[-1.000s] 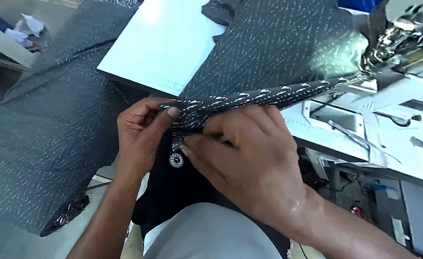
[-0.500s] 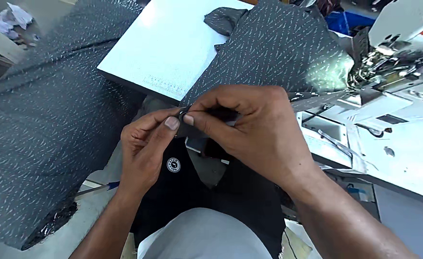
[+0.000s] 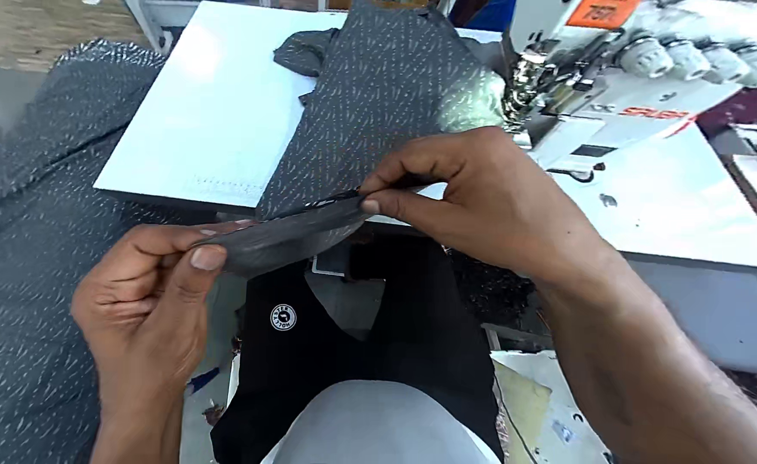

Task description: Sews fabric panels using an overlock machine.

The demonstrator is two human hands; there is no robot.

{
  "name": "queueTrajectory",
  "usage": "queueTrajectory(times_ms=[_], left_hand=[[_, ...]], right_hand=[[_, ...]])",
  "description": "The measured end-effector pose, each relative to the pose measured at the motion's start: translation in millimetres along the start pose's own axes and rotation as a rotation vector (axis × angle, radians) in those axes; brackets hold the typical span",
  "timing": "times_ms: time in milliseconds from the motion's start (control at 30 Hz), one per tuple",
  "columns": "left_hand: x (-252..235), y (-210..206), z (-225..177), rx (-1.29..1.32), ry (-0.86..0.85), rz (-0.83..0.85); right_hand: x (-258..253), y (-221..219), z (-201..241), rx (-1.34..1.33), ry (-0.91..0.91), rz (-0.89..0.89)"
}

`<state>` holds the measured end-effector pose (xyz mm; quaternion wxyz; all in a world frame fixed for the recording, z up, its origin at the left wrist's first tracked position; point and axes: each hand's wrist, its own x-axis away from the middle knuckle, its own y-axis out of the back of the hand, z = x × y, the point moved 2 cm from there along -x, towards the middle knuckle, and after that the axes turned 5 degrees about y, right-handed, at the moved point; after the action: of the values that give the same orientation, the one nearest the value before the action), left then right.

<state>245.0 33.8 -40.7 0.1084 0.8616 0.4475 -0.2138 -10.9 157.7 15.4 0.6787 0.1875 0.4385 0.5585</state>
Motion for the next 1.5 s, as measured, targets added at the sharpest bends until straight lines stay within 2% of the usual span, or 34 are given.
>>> queueTrajectory(times_ms=[133,200,233,300,367,433,467,567,667,800,867,933,1000,1033,1100,1167,1267,1300,1367,1500], left_hand=[[-18.6,-19.9,-10.6,0.145,0.199,0.137],[-29.2,-35.8,-23.7,0.064,0.229,0.245],[-32.5,-41.2,-31.6,-0.108,0.191,0.314],[-32.7,-52.3,-50.1,-0.581,0.003,0.420],[-22.7,-71.4,-71.7,-0.788,-0.191,0.483],[-6.4,-96.4,-86.7,-0.732,-0.299,0.548],[1.7,-108.7,-88.3,-0.634,-0.280,0.628],[29.2,-155.4,-67.0,-0.404,-0.073,0.909],[53.0,-186.8,-46.8,-0.376,0.040,1.013],[71.5,-202.8,-29.3,-0.374,0.170,1.008],[84.4,-205.6,-18.9,-0.448,0.120,0.986],[93.7,-205.1,-7.2,-0.531,0.087,0.965],[98.2,-205.8,10.8,-0.476,0.167,0.928],[99.4,-206.9,19.1,-0.411,0.219,0.911],[100.4,-211.7,27.6,-0.322,0.260,0.899],[104.2,-218.8,31.7,-0.352,0.189,0.915],[111.1,-230.3,31.5,-0.558,-0.092,0.926],[111.0,-233.3,27.1,-0.590,-0.136,0.924],[110.1,-237.1,22.0,-0.615,-0.131,0.922],[110.3,-237.3,31.8,-0.607,-0.055,0.892]], right_hand=[[8.8,2.4,1.1,-0.075,-0.011,-0.123],[14.2,6.4,5.5,-0.077,0.012,-0.162],[18.8,9.9,8.6,-0.073,0.028,-0.185],[34.9,19.0,15.5,-0.038,0.083,-0.240],[60.7,25.7,16.3,0.042,0.134,-0.290],[88.9,28.6,0.1,0.148,0.141,-0.334],[101.3,30.2,-15.2,0.204,0.127,-0.355],[123.4,35.7,-72.7,0.318,0.057,-0.382],[129.0,41.0,-108.3,0.367,0.026,-0.385],[128.1,38.2,-127.7,0.443,0.065,-0.495],[132.5,31.0,-132.2,0.458,0.019,-0.579],[142.7,17.4,-128.9,0.333,-0.086,-0.712],[151.3,0.1,-126.0,0.004,-0.239,-0.887],[152.9,-5.8,-125.6,-0.249,-0.337,-0.931],[147.7,-7.1,-129.2,-0.755,-0.465,-0.912],[136.4,0.2,-135.2,-1.001,-0.486,-0.792],[123.3,9.9,-141.7,-1.034,-0.513,-0.727],[122.1,11.4,-140.8,-1.033,-0.527,-0.730],[121.6,13.2,-138.2,-1.011,-0.543,-0.741],[124.2,9.9,-146.7,-0.798,-0.527,-0.795]])
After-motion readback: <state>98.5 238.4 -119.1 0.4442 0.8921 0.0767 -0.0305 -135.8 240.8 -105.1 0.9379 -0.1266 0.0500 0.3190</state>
